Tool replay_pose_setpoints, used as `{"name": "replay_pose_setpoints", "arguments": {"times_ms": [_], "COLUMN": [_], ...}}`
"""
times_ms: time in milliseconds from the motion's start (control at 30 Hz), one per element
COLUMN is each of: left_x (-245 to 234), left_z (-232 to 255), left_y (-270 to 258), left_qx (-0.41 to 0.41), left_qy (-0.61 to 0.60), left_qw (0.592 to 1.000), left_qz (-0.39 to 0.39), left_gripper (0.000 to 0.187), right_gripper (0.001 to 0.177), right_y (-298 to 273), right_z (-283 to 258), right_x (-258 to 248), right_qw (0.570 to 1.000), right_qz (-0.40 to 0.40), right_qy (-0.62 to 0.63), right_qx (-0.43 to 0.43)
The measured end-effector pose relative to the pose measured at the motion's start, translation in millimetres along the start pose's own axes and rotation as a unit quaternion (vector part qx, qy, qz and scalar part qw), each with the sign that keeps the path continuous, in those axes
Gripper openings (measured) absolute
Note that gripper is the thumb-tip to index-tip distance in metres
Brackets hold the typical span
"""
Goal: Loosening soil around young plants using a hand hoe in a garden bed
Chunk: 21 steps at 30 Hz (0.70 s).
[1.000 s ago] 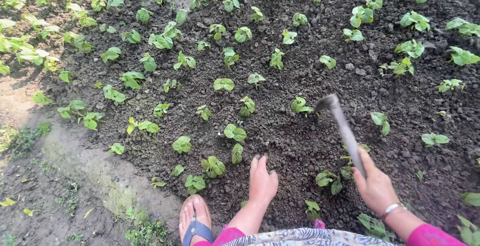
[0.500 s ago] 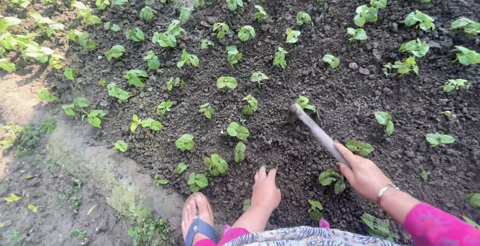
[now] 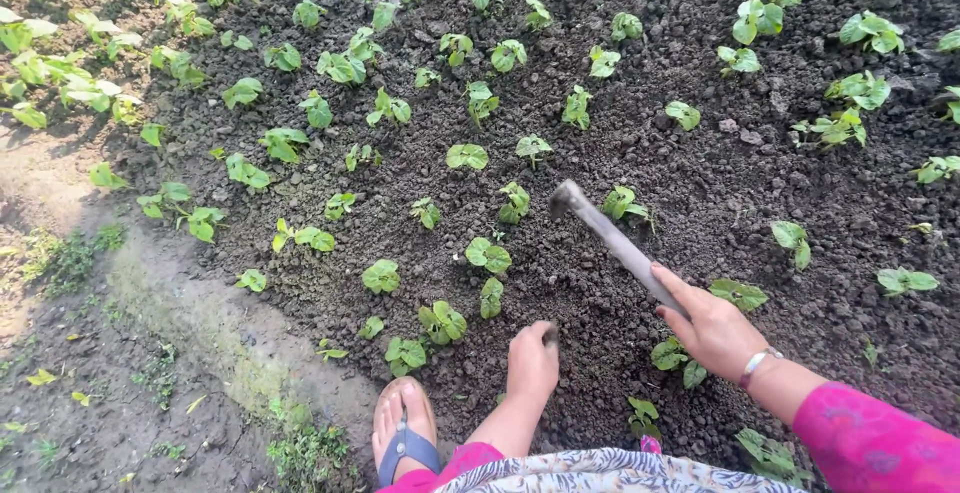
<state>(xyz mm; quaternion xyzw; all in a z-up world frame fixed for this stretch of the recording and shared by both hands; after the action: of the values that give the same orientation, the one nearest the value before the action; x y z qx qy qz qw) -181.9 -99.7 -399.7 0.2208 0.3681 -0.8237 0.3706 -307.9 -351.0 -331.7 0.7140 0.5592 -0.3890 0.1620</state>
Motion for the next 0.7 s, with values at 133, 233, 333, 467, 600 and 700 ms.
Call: {"name": "replay_pose_setpoints", "arguments": {"times_ms": [133,233,333,467,600,700], "left_x": [-14,-20,-28,-8,-3,13], "left_z": [23,27,39,17,4,-12], "left_y": [9,17,7,28,30,39], "left_qx": [-0.055,-0.069,-0.049,-0.041,-0.044,-0.056], "left_qy": [-0.068,-0.098,-0.120,-0.102,-0.083,-0.075], "left_qw": [0.996,0.992,0.989,0.991,0.993,0.993], "left_qz": [0.024,0.045,0.069,0.076,0.069,0.073], "left_gripper": [0.023,0.024,0.031,0.026,0.033,0.045], "right_gripper": [0.062,0.063,0.062,0.058,0.059,0.063], "right_y": [6,14,22,36,29,23], "right_z": [-55,-58,-65,-73,-75,-69], "right_x": [-14,-17,-10,-8,-21,-23], "right_qw": [0.976,0.976,0.985,0.975,0.971,0.978], "right_qz": [-0.158,-0.148,-0.136,-0.178,-0.175,-0.138], "right_qy": [-0.095,-0.086,-0.082,-0.109,-0.097,-0.111], "right_qx": [0.112,0.138,0.065,0.080,0.127,0.115]}}
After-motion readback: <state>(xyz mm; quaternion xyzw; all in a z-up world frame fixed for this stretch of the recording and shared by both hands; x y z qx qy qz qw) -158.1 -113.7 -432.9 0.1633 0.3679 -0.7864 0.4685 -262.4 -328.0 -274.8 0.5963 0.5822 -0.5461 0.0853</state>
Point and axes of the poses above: each hand's wrist, its own y-axis towards the middle knuckle, its own x-axis out of the palm, z = x × y, the point moved 7 cm from there along y, towards the middle knuckle, and after that the axes turned 7 degrees about y, right-handed, at the moved point
